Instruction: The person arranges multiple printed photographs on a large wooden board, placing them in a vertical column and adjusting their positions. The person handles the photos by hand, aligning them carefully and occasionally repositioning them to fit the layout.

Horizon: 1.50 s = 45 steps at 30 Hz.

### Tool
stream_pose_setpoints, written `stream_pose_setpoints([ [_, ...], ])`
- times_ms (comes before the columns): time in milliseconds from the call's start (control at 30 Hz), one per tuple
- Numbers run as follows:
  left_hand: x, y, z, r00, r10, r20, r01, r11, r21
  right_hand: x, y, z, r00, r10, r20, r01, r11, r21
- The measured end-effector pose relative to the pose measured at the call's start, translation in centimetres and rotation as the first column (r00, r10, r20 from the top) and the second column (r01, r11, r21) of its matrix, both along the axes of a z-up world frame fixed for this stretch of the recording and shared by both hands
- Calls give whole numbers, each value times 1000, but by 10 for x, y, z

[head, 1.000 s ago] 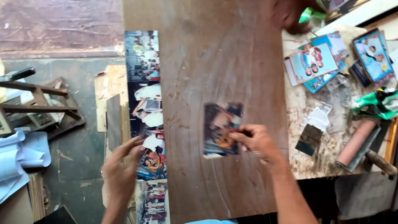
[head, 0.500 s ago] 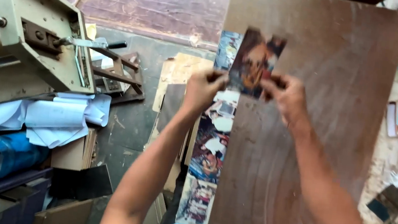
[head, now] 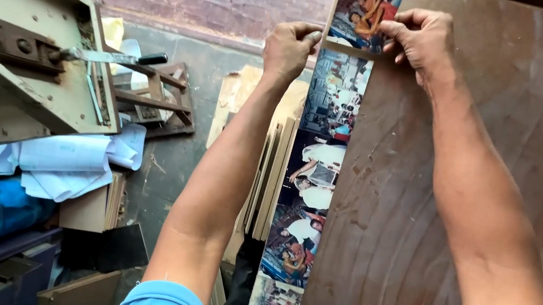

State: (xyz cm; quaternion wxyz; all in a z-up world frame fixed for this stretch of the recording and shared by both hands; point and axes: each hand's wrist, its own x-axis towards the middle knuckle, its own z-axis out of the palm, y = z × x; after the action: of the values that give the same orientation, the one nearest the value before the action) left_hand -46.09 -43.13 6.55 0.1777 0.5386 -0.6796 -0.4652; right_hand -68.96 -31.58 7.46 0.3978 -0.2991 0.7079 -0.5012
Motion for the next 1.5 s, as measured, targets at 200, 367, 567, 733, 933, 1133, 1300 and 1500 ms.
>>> stream_pose_setpoints([
  [200,-2,7,-8,994,-8,-106,15,998,64,7,1,8,994,97,-49,-95,995,42],
  [367,-2,12,-2,996,4,-94,-2,1000,16,6,4,-2,996,76,-52,-76,997,12],
  [567,-6,10,-10,997,15,-69,-18,999,-50,10,6,1,998,52,-44,-51,998,23],
  [733,-3,10,-4,991,16,-132,-11,999,44,11,6,1,998,40,-52,-39,999,13],
  [933,-1,12,-3,978,30,-207,18,974,226,5,5,-1,998,49,-26,-49,999,13],
  [1133,0,13,-12,940,97,-328,23,938,345,1,5,-9,997,82,10,-82,996,14],
  [1300,0,12,-17,908,147,-393,28,913,407,0,6,-11,995,95,-12,-95,995,6],
  [1500,1,11,-19,887,192,-419,34,880,474,4,5,-8,995,84,-44,-83,996,13],
])
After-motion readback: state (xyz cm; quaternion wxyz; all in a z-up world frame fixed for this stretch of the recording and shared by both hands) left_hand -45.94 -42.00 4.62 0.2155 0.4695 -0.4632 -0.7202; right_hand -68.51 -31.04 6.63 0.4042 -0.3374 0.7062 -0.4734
